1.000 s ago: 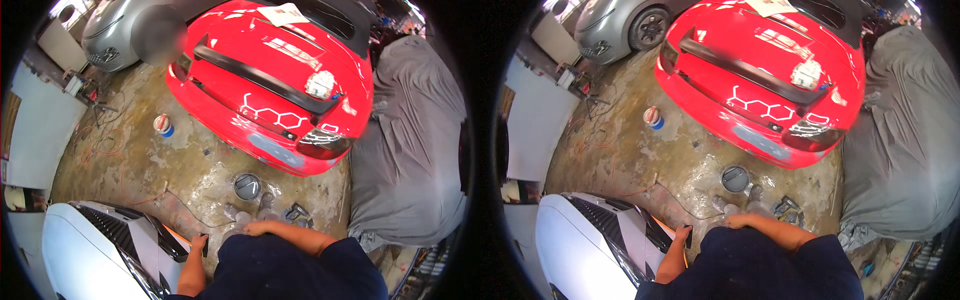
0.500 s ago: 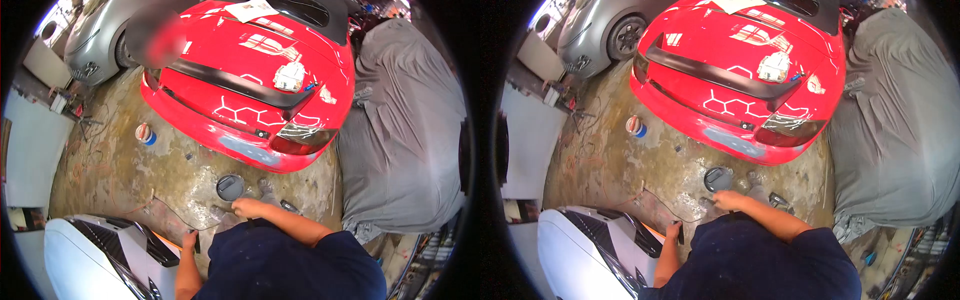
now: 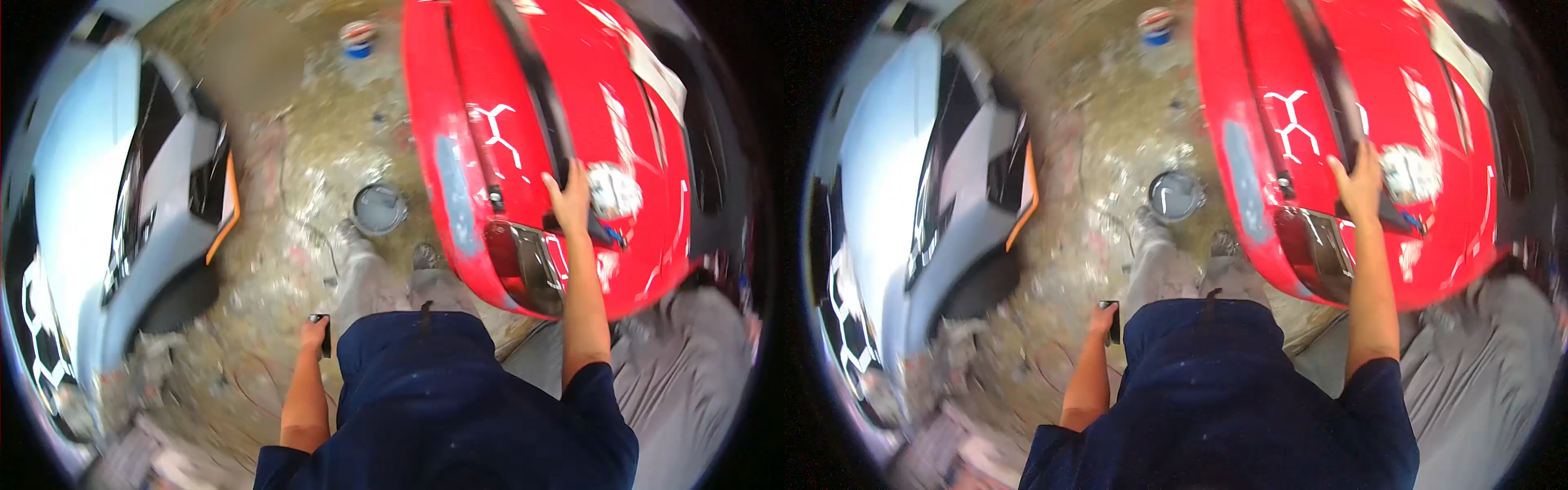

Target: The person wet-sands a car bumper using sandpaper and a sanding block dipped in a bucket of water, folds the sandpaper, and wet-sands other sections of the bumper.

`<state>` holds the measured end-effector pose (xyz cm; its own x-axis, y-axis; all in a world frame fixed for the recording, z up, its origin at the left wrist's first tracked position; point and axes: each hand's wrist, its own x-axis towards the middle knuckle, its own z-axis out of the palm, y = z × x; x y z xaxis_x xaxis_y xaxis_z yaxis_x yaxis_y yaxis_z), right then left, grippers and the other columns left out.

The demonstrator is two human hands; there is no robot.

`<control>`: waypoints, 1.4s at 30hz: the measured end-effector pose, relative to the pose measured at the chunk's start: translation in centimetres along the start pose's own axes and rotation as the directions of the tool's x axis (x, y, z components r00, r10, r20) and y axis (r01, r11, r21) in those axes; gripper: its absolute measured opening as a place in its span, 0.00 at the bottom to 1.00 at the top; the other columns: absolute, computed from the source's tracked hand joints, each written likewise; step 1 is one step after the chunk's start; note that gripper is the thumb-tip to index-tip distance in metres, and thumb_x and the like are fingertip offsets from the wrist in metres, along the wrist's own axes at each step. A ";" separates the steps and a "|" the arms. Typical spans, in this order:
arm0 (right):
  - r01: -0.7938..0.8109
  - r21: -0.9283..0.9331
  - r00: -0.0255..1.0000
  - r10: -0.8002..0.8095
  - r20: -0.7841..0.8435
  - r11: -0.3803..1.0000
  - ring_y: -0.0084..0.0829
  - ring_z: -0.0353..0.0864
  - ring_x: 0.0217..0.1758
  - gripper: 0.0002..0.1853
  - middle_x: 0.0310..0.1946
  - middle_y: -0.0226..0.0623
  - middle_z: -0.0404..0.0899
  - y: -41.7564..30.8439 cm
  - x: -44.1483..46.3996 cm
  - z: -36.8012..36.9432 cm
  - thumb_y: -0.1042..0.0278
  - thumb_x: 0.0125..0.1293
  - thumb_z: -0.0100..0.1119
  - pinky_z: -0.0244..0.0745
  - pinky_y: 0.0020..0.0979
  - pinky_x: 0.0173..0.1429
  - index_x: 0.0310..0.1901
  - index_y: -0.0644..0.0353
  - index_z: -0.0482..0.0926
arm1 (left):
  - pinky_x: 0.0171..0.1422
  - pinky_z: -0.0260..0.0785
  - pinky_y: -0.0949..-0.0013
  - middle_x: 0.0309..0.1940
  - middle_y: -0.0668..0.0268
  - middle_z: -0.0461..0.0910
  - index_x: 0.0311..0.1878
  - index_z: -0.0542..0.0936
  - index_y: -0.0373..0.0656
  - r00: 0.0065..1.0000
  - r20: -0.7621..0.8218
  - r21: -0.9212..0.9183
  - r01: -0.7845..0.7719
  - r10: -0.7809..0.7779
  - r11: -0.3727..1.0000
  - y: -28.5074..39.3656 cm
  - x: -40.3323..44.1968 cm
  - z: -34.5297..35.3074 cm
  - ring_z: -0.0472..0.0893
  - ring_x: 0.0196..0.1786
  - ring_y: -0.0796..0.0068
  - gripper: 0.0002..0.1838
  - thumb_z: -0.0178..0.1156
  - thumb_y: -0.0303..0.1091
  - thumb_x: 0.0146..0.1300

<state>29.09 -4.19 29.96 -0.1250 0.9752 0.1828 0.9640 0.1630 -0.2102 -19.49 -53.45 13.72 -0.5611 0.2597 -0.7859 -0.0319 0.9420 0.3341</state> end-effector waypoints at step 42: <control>0.060 0.121 0.998 -0.063 0.016 0.991 0.55 0.68 0.72 0.46 0.68 0.60 0.70 2.7 0.1 1.8 0.41 0.65 0.68 0.60 0.46 0.76 0.71 0.72 0.66 | 0.58 0.75 0.55 0.45 0.46 0.86 0.50 0.82 0.33 0.881 -0.138 -0.332 0.389 -0.453 0.859 -18.1 -24.2 15.7 0.85 0.51 0.48 0.29 0.71 0.51 0.57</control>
<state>31.30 -3.36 27.71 -0.1892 0.9653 0.1800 0.9191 0.2386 -0.3136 7.68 -73.47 18.51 -0.5940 -0.2268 -0.7719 -0.5203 0.8400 0.1536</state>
